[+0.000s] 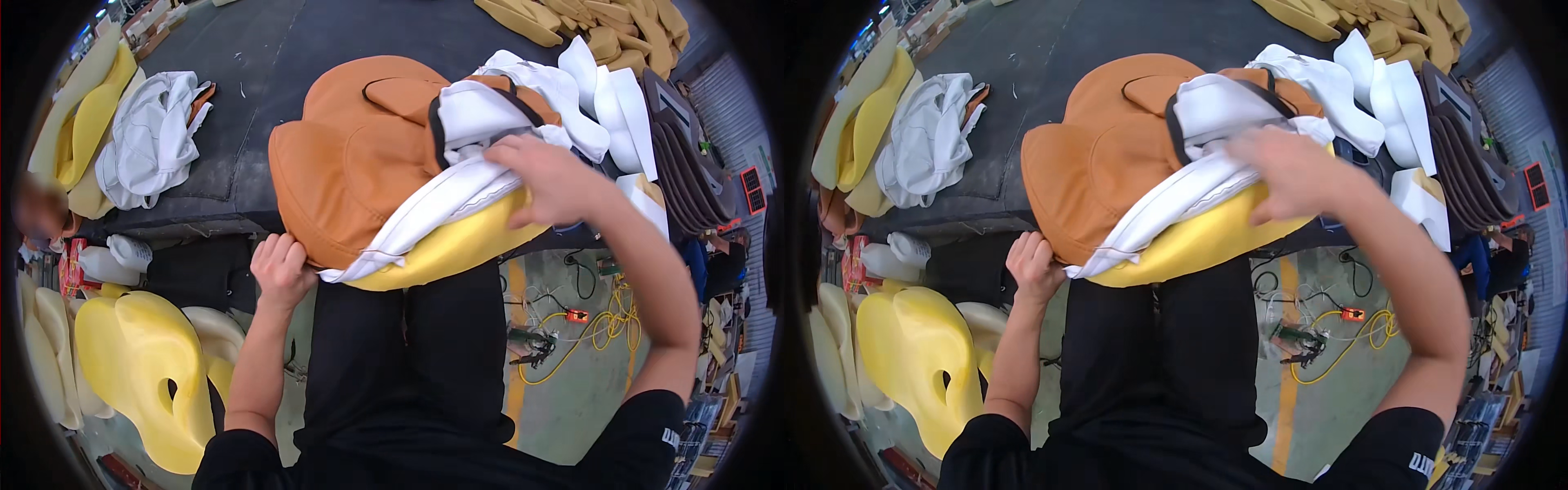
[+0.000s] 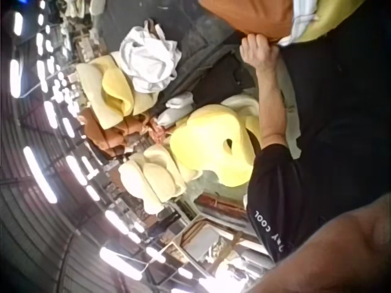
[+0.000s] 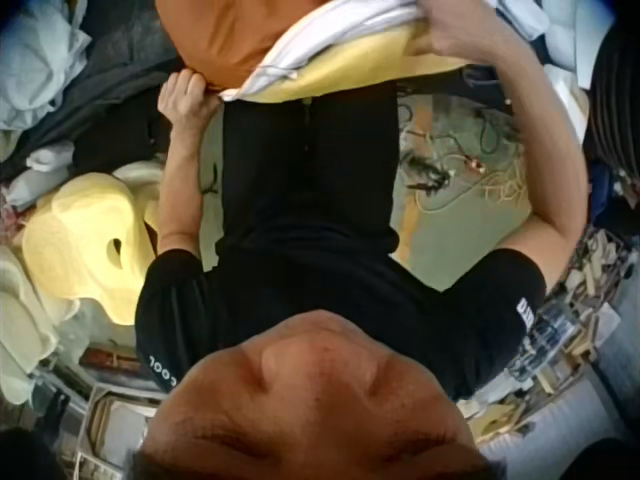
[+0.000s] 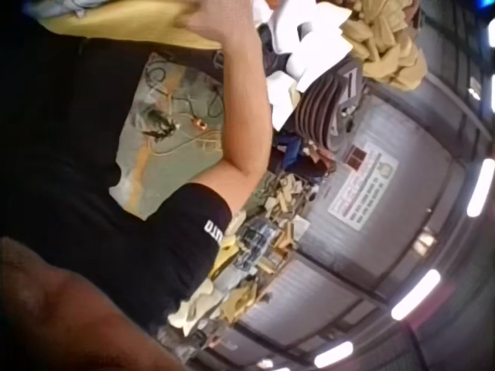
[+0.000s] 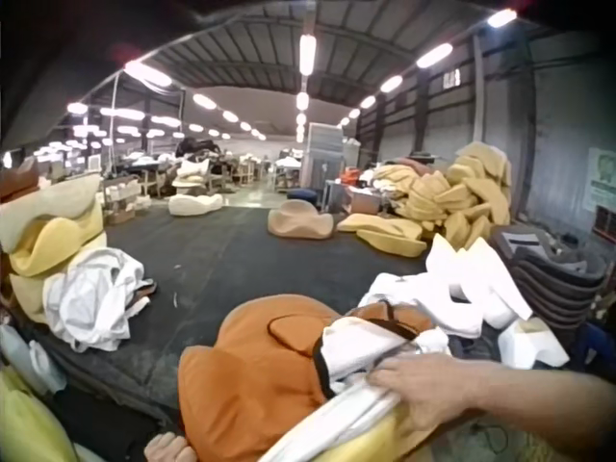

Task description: Applying adhesive and fitting a leather cover onto a foam seat cushion, followed by trimming excess fabric.

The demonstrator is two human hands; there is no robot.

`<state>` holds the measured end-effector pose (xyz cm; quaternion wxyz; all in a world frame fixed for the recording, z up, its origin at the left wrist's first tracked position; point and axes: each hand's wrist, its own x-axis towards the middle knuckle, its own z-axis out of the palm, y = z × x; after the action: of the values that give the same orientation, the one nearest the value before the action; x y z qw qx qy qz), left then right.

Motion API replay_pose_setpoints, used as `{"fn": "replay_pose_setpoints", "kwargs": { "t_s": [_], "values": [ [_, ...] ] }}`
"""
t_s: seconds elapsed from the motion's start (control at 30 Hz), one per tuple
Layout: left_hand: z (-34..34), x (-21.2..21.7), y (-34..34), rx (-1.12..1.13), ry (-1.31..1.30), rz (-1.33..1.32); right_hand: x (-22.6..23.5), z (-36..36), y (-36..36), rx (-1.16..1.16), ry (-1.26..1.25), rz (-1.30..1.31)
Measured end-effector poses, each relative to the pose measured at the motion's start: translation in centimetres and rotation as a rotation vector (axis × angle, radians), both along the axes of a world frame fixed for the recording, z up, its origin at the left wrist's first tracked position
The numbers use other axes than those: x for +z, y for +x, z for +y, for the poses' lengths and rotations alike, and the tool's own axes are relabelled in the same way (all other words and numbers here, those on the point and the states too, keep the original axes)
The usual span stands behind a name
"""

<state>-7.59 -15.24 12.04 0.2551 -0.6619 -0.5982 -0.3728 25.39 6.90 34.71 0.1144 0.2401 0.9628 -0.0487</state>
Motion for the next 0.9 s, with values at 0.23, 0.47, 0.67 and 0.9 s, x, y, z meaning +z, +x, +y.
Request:
{"fn": "replay_pose_setpoints", "kwargs": {
  "t_s": [0.23,0.47,0.67,0.9],
  "values": [
    [-0.8,-0.9,-0.9,-0.009,-0.033,-0.039,-0.6,5.8,-0.2,-0.004,-0.119,-0.260],
    [-0.9,-1.2,-2.7,-0.056,-0.094,-0.031,0.0,3.0,-0.1,-0.140,0.028,-0.170],
    [-0.3,0.0,-2.7,-0.079,-0.101,-0.170,-7.0,-1.8,4.4,0.018,0.446,0.483],
    [-2.7,13.5,-3.3,0.156,-1.225,0.263,-5.7,-6.3,2.6,0.016,0.225,0.525]
  ]
}}
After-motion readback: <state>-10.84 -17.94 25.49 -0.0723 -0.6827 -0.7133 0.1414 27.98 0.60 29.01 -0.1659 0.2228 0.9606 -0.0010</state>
